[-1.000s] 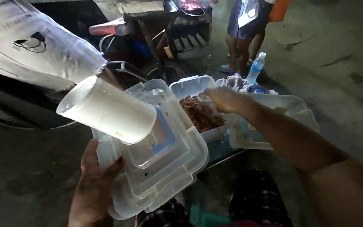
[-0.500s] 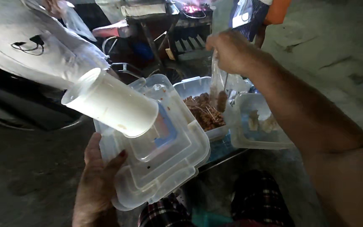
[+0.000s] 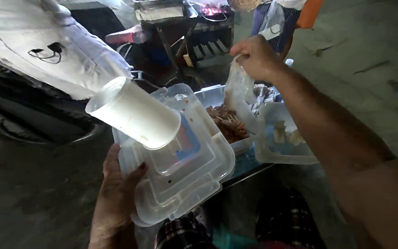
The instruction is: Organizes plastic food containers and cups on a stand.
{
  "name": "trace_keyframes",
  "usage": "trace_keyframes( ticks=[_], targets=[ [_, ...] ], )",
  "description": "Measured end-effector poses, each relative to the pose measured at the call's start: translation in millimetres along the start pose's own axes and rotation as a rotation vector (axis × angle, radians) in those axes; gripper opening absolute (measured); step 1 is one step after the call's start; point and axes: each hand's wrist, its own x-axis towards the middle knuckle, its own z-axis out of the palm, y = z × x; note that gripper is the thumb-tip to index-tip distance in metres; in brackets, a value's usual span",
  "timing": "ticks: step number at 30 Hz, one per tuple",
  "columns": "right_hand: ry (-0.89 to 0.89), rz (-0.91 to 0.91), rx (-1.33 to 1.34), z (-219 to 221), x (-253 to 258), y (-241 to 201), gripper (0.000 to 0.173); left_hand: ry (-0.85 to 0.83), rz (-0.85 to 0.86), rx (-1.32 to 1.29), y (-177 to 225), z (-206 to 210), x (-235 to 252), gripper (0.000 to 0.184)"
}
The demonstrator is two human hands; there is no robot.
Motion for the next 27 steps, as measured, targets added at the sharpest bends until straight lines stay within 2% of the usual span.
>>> trace_keyframes(
  ticks=[4,6,8,11,13,15,17,18,20,22,23,25,27],
  targets=[
    [-0.01,-0.137,0.069,0,-7,-5,0.038,-0.004,0.006,-0.028,0,1,1,0.084],
    [-0.169,-0.161,0.016,17,-14,3,0.039,-0.012,0.002,-0.037,-1,2,0,0.083],
    [-0.386,-0.054,-0.104,35,-21,10,0.044,-0.017,0.007,-0.04,1,2,1,0.082],
    [-0.486,0.049,-0.187,29,-26,20,0.046,-0.02,-0.017,-0.047,-1,3,-1,0.083],
    [-0.583,0.1,-0.161,18,-29,24,0.04,-0.018,-0.026,-0.081,-2,4,-2,0.084],
    [-0.7,0.233,-0.066,14,-32,29,0.043,-0.028,-0.011,-0.09,-4,3,-1,0.085],
    [-0.701,0.405,0.002,16,-30,31,0.052,-0.033,0.008,-0.082,-6,3,0,0.085],
    [-0.646,0.446,-0.038,20,-27,30,0.057,-0.027,0.007,-0.074,-5,3,0,0.084],
    [-0.528,0.416,-0.237,39,-20,30,0.065,-0.02,-0.014,-0.031,-2,4,-2,0.083],
    [-0.538,0.366,-0.394,62,-21,25,0.067,-0.023,-0.033,0.009,2,3,-4,0.084],
    [-0.565,0.342,-0.444,72,-24,21,0.065,-0.019,-0.017,0.01,-1,3,-2,0.086],
    [-0.588,0.329,-0.505,87,-24,18,0.046,-0.044,0.01,0.005,-1,5,-1,0.087],
    [-0.513,0.377,-0.432,86,-21,19,0.03,-0.086,0.027,-0.012,5,5,-3,0.086]
  ],
)
